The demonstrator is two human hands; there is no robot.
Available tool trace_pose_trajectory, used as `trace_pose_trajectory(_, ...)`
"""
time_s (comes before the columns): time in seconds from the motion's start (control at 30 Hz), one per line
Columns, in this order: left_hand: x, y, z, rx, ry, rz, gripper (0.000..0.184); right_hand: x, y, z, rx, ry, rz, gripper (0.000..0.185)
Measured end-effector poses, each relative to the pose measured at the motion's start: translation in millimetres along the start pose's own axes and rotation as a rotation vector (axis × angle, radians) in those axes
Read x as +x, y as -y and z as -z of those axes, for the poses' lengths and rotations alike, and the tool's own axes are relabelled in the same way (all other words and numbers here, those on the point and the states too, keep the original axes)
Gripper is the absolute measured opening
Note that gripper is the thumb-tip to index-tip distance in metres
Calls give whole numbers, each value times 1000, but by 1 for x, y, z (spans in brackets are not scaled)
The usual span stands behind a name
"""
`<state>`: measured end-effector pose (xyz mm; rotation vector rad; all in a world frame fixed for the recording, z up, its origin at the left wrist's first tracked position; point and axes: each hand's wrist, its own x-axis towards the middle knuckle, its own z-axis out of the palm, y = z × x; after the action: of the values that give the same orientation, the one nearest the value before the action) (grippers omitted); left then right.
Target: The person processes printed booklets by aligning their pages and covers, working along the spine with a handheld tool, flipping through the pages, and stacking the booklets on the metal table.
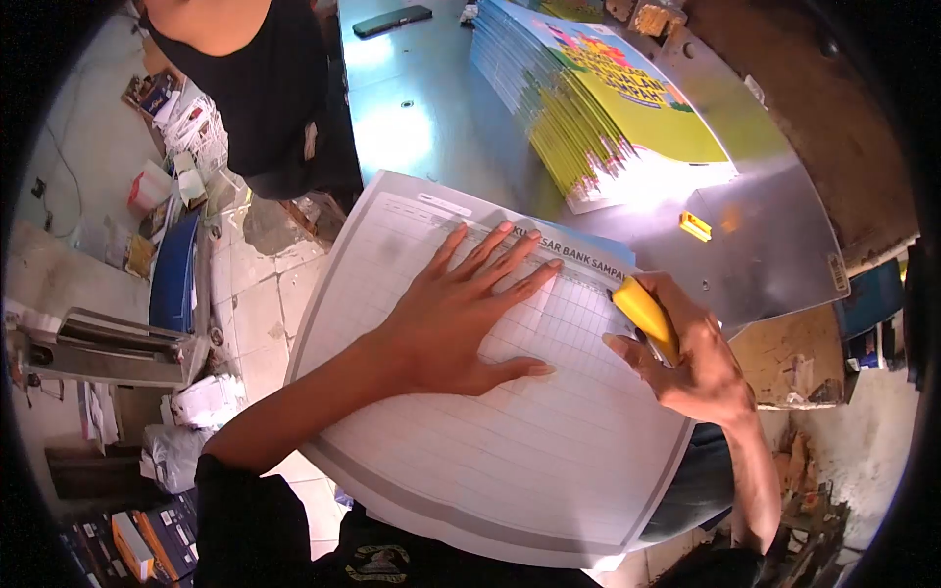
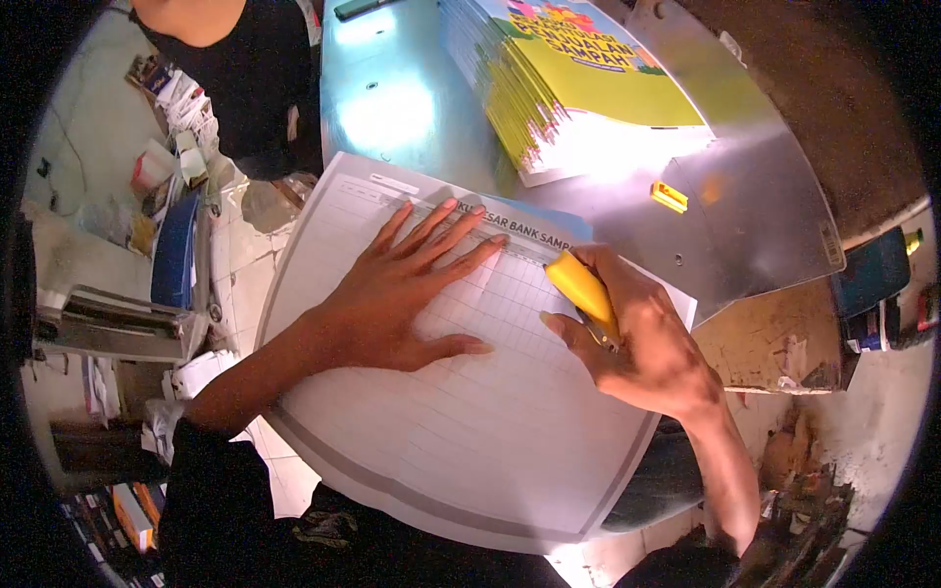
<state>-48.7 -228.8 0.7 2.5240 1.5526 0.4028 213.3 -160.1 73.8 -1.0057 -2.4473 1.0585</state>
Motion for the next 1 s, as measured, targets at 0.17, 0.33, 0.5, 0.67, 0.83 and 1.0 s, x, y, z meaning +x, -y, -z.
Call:
trace_pose_trajectory(0.17,-7,-15,-10,20,-50,119,98,12,-5,-8,-84,-18,234,34)
trace_pose_trajectory(0.33,-9,-13,-11,-23,-67,122,97,27,2,-16,-94,65,163,33)
trace_pose_trajectory(0.5,19,29,22,-155,-37,-67,54,34,-11,-19,-84,80,170,33)
trace_pose_trajectory(0.67,94,49,45,-478,111,-104,27,39,-8,-19,-106,119,172,33)
trace_pose_trajectory(0.83,123,57,16,-546,211,-299,26,41,1,-20,-127,130,99,31)
trace_pose_trajectory(1.0,120,65,-3,-747,66,-359,30,43,16,-20,-205,192,31,30)
